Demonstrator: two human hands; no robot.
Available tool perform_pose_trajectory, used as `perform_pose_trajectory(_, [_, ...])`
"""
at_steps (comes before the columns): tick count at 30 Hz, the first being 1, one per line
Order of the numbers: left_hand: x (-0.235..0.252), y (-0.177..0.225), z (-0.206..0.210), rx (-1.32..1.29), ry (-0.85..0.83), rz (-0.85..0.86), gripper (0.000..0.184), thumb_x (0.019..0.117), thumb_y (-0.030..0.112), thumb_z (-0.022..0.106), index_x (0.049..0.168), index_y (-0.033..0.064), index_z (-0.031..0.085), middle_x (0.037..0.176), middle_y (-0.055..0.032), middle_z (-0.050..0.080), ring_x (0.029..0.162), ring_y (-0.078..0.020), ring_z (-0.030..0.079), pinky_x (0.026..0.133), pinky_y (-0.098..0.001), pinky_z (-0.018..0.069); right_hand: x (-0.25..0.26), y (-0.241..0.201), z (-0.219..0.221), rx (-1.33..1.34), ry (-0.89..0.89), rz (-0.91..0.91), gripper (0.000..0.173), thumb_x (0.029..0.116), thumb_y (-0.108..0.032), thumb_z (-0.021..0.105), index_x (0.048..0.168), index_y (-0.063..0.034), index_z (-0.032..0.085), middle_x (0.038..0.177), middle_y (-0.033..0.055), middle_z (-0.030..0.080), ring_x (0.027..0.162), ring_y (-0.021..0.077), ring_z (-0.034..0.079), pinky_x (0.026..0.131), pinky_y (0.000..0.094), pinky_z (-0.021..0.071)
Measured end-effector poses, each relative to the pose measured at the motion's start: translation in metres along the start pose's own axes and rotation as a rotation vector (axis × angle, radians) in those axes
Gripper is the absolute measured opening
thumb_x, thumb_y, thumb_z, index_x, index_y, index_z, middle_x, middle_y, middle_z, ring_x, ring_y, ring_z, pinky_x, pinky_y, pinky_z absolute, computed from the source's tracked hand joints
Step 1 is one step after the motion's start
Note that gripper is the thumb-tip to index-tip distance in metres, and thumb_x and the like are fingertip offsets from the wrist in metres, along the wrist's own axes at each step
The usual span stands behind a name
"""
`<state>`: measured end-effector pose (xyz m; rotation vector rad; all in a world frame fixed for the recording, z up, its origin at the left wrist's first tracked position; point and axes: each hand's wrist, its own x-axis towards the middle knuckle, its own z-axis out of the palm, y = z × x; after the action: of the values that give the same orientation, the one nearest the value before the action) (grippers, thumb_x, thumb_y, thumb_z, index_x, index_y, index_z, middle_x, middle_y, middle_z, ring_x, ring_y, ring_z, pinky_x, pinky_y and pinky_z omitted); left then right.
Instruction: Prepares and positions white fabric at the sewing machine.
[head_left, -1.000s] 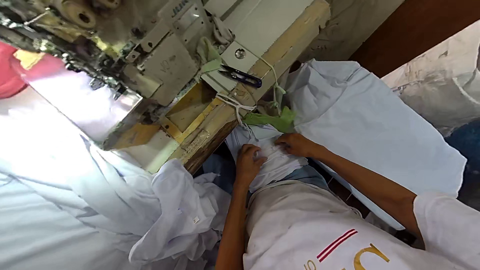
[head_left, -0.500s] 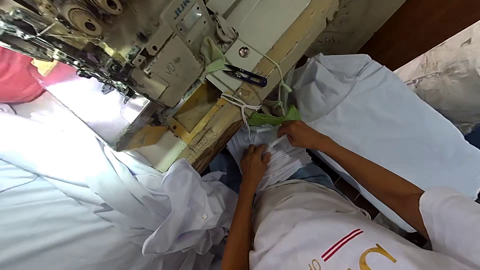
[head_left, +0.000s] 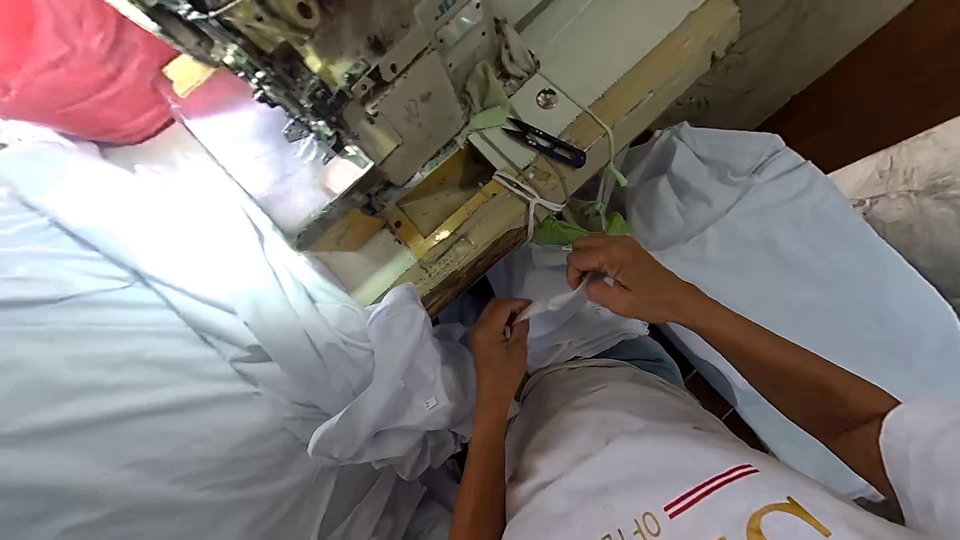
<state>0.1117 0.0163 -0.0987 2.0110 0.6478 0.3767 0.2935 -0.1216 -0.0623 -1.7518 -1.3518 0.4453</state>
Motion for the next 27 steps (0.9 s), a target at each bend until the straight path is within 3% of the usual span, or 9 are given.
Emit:
perform_pose_trajectory(1, [-0.009, 0.005, -0.014, -0.041, 0.031, 0.035, 0.013, 0.0923, 0.004, 0.065, 0.098, -0.0033, 0.074, 0.085, -0.0061, 0.066, 0.077, -0.004, 0.061, 0.072, -0.0189, 0.0516, 0.005, -0.009, -0.003, -0.014, -0.04, -0.046, 0.013, 0.0793, -0.013, 0.058, 0.078, -0.0044, 0.069, 0.073, 0.0048, 0.057, 0.069, 0.0154, 0.056, 0.059, 0.0313, 0.0454])
perform_pose_trajectory(3, [-0.029, 0.015, -0.041, -0.142, 0.068, 0.1, 0.013, 0.0907, 0.011, 0.07, 0.088, 0.0001, 0.075, 0.085, 0.0004, 0.067, 0.083, 0.0026, 0.061, 0.077, -0.0138, 0.0517, 0.014, -0.022, -0.006, 0.055, -0.126, -0.126, 0.018, 0.0836, -0.024, 0.067, 0.084, -0.007, 0.072, 0.071, -0.0007, 0.061, 0.064, 0.0052, 0.055, 0.056, 0.0216, 0.0445])
perform_pose_trajectory(6, [-0.06, 0.025, -0.071, -0.293, 0.062, 0.186, 0.026, 0.0988, 0.033, 0.066, 0.086, 0.0111, 0.071, 0.097, 0.0088, 0.068, 0.099, 0.0048, 0.062, 0.088, -0.015, 0.0527, 0.021, -0.043, 0.007, 0.397, -0.254, -0.137, 0.014, 0.09, -0.015, 0.071, 0.086, -0.002, 0.075, 0.069, -0.0061, 0.064, 0.059, -0.0101, 0.048, 0.053, 0.0073, 0.0378])
perform_pose_trajectory(9, [-0.087, 0.032, -0.087, -0.359, 0.111, 0.209, 0.026, 0.1058, 0.031, 0.055, 0.094, 0.0111, 0.067, 0.091, 0.011, 0.065, 0.089, 0.0097, 0.06, 0.08, -0.0097, 0.0496, 0.023, -0.062, 0.029, 0.515, -0.303, -0.157, 0.014, 0.0937, -0.011, 0.068, 0.091, 0.0013, 0.075, 0.079, -0.0028, 0.07, 0.072, -0.012, 0.058, 0.066, 0.0049, 0.046])
perform_pose_trajectory(12, [-0.112, 0.033, -0.098, -0.329, 0.22, 0.147, 0.017, 0.1054, 0.019, 0.056, 0.106, 0.0079, 0.068, 0.098, 0.0103, 0.071, 0.088, 0.0104, 0.063, 0.079, -0.0091, 0.0524, 0.024, -0.077, 0.053, 0.428, -0.326, -0.237, 0.022, 0.0992, -0.016, 0.061, 0.096, 0.0011, 0.075, 0.079, 0.0016, 0.07, 0.071, -0.0076, 0.056, 0.065, 0.0086, 0.0431])
perform_pose_trajectory(16, [-0.136, 0.023, -0.109, -0.21, 0.365, 0.068, 0.013, 0.1004, 0.016, 0.063, 0.099, 0.0042, 0.068, 0.092, 0.0051, 0.069, 0.083, 0.0075, 0.062, 0.075, -0.01, 0.0532, 0.025, -0.1, 0.077, 0.271, -0.489, -0.373, 0.014, 0.0942, -0.01, 0.058, 0.09, -0.0021, 0.069, 0.077, 0.0093, 0.061, 0.067, 0.0114, 0.056, 0.059, 0.0209, 0.0437])
perform_pose_trajectory(21, [-0.14, 0.011, -0.119, -0.114, 0.402, 0.084, 0.009, 0.0946, 0.011, 0.064, 0.093, 0.0023, 0.065, 0.094, -0.0026, 0.065, 0.087, 0.0026, 0.063, 0.077, -0.0111, 0.0538, 0.037, -0.11, 0.097, 0.322, -0.6, -0.336, 0.012, 0.0935, -0.009, 0.062, 0.093, -0.0006, 0.07, 0.087, 0.0116, 0.065, 0.077, 0.01, 0.058, 0.066, 0.0178, 0.045])
perform_pose_trajectory(24, [-0.133, 0.008, -0.129, 0.064, 0.424, 0.084, 0.016, 0.097, 0.014, 0.062, 0.09, 0.0016, 0.07, 0.085, -0.0055, 0.066, 0.08, -0.0001, 0.062, 0.076, -0.0111, 0.0514, 0.054, -0.111, 0.1, 0.181, -0.539, -0.291, 0.017, 0.0966, -0.015, 0.064, 0.091, -0.0018, 0.073, 0.095, 0.01, 0.07, 0.077, 0.0099, 0.061, 0.067, 0.0222, 0.0491])
perform_pose_trajectory(27, [-0.118, 0.001, -0.139, 0.338, 0.507, 0.09, 0.02, 0.0975, 0.014, 0.061, 0.09, 0.0004, 0.073, 0.079, -0.0092, 0.065, 0.07, -0.0115, 0.062, 0.065, -0.0208, 0.0506, 0.082, -0.12, 0.101, -0.028, -0.486, -0.35, 0.012, 0.0936, -0.012, 0.068, 0.087, -0.0038, 0.072, 0.113, 0.0112, 0.07, 0.08, 0.0143, 0.068, 0.066, 0.03, 0.0563])
